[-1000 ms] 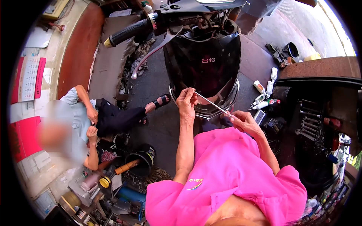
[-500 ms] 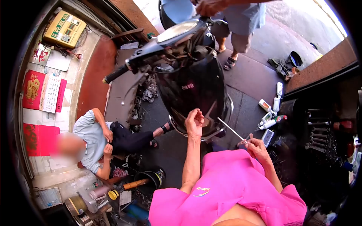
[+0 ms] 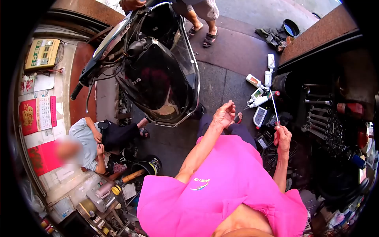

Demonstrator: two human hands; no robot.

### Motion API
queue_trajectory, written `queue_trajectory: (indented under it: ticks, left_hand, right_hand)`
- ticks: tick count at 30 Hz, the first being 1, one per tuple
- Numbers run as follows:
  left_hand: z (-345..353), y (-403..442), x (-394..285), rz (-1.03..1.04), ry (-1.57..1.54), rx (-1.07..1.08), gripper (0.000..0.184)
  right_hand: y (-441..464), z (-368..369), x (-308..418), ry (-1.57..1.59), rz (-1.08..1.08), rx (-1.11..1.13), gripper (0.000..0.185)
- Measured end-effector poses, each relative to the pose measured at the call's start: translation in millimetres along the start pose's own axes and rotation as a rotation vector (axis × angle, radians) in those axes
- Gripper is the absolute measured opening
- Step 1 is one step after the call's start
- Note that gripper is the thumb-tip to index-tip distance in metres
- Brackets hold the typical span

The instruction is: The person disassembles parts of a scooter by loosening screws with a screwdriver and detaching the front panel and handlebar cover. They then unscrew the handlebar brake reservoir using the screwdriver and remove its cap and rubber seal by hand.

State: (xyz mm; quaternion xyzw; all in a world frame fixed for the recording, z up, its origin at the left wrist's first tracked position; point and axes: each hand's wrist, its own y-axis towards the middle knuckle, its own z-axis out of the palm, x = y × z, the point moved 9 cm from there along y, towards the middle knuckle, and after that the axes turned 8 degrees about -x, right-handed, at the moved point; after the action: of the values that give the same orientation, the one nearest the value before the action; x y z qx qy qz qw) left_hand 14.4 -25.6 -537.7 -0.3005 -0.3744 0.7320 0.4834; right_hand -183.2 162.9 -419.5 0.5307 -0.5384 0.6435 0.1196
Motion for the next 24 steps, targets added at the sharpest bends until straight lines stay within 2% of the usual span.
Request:
queue_trajectory:
  ticks: [6,10,13,17,21,22,23,24]
  left_hand:
    - [-17.4,58.9,-47.3,0.012,-0.097,-0.027,0.006]
    - [-11.5,127.7,-118.4,0.093,-0.182,-0.061,0.014]
    - [-33.2,212.4,-181.6,0.170,-0.219,-0.143,0.016]
    - [-93.0,303.3,-279.2,0.288,-0.388,-0.388,0.018]
    - [-170.3,345.9,-377.0,0.489,-0.723,-0.578,0.005]
    - [-183.7,346.1,-399.3,0.544,-0.772,-0.641,0.006]
    - [-240.2,368.4,-432.3,0.544,-0.871,-0.633,0.005]
    - [-213.9,341.9,-428.1,0.558,-0.983,-0.704,0.005]
  right_hand:
    - [20.7,24.2,-16.8,0.011,0.110,0.036,0.023]
    - [26.7,48.3,-28.5,0.005,0.245,0.030,0.021]
    - [43.4,46.1,-61.1,0.001,0.348,-0.042,0.021]
    - [75.3,43.0,-101.2,0.008,0.521,-0.231,0.019]
    - [106.2,60.0,-127.5,0.003,0.595,-0.287,0.020]
    - [116.5,66.8,-135.4,-0.001,0.577,-0.288,0.019]
    - [124.6,75.7,-140.4,-0.004,0.584,-0.276,0.018]
    - [131.3,84.5,-143.6,-0.013,0.603,-0.274,0.018]
